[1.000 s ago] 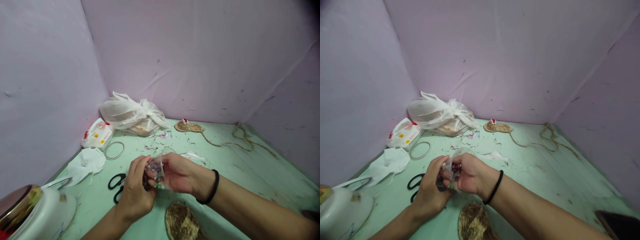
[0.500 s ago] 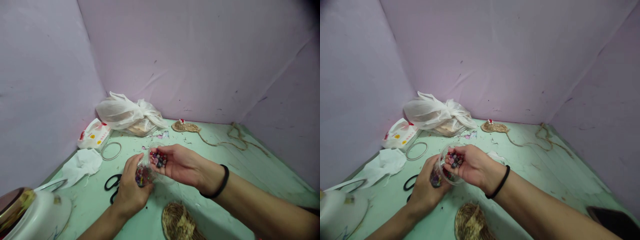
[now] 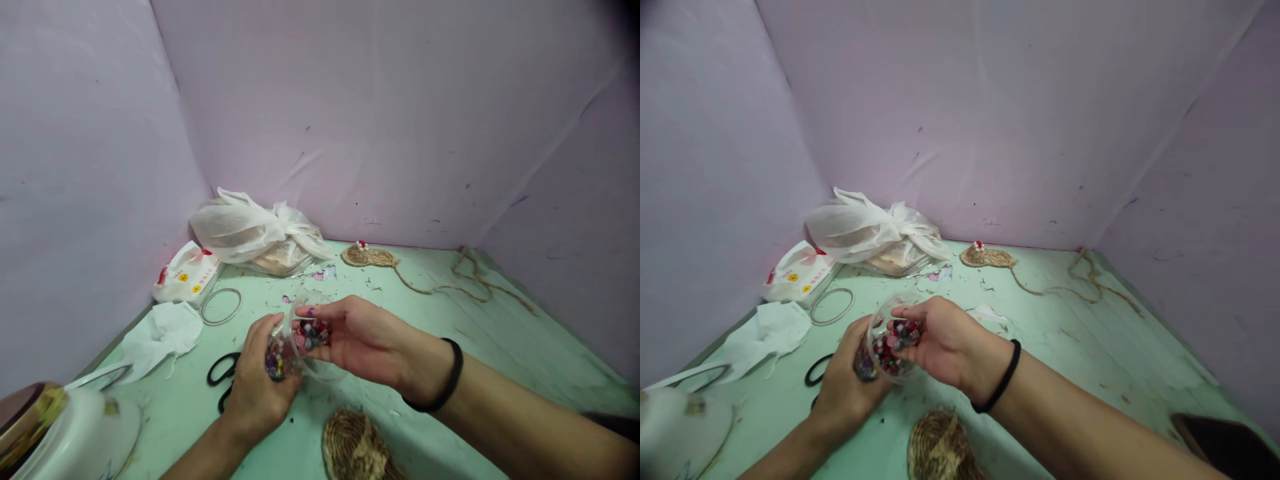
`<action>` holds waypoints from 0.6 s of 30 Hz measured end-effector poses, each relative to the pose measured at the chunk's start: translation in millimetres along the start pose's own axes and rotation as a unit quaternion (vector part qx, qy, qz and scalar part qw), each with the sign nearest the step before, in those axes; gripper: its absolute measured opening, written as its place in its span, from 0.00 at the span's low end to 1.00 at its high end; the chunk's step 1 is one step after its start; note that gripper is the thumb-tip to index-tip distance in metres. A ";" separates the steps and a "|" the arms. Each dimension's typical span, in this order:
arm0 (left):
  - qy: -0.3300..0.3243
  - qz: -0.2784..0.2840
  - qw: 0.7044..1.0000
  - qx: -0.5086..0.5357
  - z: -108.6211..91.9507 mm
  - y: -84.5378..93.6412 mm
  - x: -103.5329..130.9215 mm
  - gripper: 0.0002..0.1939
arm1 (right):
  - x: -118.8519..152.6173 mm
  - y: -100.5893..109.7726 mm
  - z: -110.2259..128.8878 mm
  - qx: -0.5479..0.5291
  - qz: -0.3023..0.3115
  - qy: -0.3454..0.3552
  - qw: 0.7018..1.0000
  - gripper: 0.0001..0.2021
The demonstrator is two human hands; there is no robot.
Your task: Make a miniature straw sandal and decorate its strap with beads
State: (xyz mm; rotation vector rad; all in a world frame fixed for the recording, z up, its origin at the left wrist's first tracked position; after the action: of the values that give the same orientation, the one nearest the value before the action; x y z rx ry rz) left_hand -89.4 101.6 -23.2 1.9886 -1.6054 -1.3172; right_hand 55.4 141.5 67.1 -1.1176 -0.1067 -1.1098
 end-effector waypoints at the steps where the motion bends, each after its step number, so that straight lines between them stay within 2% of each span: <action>1: 0.001 -0.002 1.000 0.000 -0.2 0.9 0.6 0.32 | 2.3 -1.4 -0.7 0.009 0.002 0.003 1.000 0.11; 8: -0.007 -0.009 1.000 0.022 -3.8 5.4 4.6 0.30 | 18.8 -7.3 -7.5 0.060 0.007 0.031 0.998 0.14; 13: -0.070 -0.035 0.997 0.010 -1.2 3.4 9.7 0.31 | 21.8 -7.4 -10.6 0.061 0.008 0.039 0.997 0.09; 15: -0.092 -0.046 0.995 0.004 -0.5 3.0 11.1 0.32 | 21.5 -6.8 -11.1 0.100 0.004 0.051 0.994 0.11; 18: -0.117 -0.033 0.993 -0.002 -2.2 2.8 11.9 0.34 | 17.6 -2.2 -14.6 0.193 0.009 0.048 0.980 0.12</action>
State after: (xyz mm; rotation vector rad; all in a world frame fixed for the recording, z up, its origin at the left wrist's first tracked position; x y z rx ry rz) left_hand -89.8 89.5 -25.7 1.9616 -1.6448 -1.6311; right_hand 56.1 118.9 71.4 -0.7163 -0.2257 -1.0699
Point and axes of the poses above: each hand's wrist, its own x-axis away from the middle knuckle, its own y-axis out of the back of the hand, z = x × y, the point moved 2 cm from there along -x, towards the middle knuckle, and after that the axes turned 9 degrees about -x, right-handed, at the moved point
